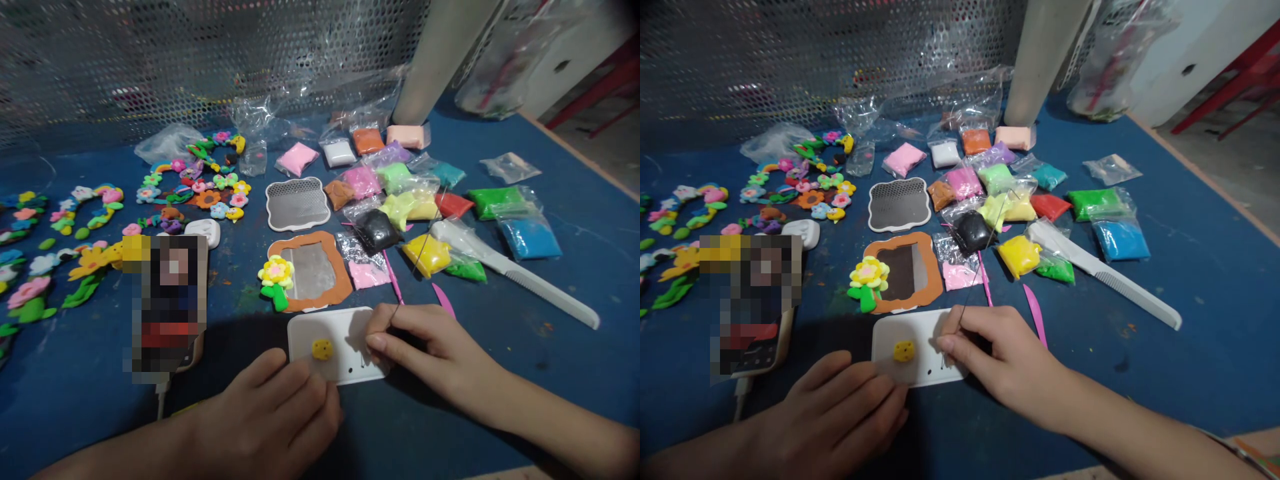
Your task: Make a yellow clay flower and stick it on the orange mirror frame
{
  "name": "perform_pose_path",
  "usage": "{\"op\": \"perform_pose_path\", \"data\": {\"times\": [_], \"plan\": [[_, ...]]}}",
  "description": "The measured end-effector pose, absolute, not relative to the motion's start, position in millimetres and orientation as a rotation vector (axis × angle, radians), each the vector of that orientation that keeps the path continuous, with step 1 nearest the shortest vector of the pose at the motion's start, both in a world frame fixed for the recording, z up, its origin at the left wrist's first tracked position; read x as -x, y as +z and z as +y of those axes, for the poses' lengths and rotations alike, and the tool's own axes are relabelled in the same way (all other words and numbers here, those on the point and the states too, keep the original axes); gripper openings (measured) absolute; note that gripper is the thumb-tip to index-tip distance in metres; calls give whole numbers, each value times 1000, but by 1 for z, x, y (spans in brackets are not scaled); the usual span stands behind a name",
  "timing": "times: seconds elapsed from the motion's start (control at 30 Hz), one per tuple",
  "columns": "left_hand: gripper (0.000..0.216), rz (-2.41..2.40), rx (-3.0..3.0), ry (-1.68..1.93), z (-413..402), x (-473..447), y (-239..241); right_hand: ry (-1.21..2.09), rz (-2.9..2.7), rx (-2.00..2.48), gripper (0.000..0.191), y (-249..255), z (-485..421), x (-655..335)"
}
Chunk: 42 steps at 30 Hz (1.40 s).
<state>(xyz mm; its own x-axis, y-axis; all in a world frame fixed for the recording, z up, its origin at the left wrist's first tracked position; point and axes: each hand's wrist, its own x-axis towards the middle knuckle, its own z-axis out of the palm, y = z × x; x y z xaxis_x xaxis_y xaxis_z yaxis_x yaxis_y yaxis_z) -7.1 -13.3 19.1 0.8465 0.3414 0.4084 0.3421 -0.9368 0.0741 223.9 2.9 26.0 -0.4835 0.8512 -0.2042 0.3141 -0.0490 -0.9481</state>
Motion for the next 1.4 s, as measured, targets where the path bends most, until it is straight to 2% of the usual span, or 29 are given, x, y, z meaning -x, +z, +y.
{"op": "perform_pose_path", "data": {"times": [0.1, 0.3, 0.57, 1.4], "plan": [[14, -697, 3017, -775, -12, 5, 17, 1583, -1719, 1216, 25, 27, 3, -223], [29, -971, 2975, -750, -9, 6, 14, 1511, -1561, 1192, 23, 28, -1, -217], [30, -1144, 3010, -621, -8, 10, 8, 1512, -1624, 1152, 19, 23, 4, -195], [31, -1180, 3056, -619, -7, 10, 8, 1392, -1746, 1141, 16, 17, 4, -193]]}}
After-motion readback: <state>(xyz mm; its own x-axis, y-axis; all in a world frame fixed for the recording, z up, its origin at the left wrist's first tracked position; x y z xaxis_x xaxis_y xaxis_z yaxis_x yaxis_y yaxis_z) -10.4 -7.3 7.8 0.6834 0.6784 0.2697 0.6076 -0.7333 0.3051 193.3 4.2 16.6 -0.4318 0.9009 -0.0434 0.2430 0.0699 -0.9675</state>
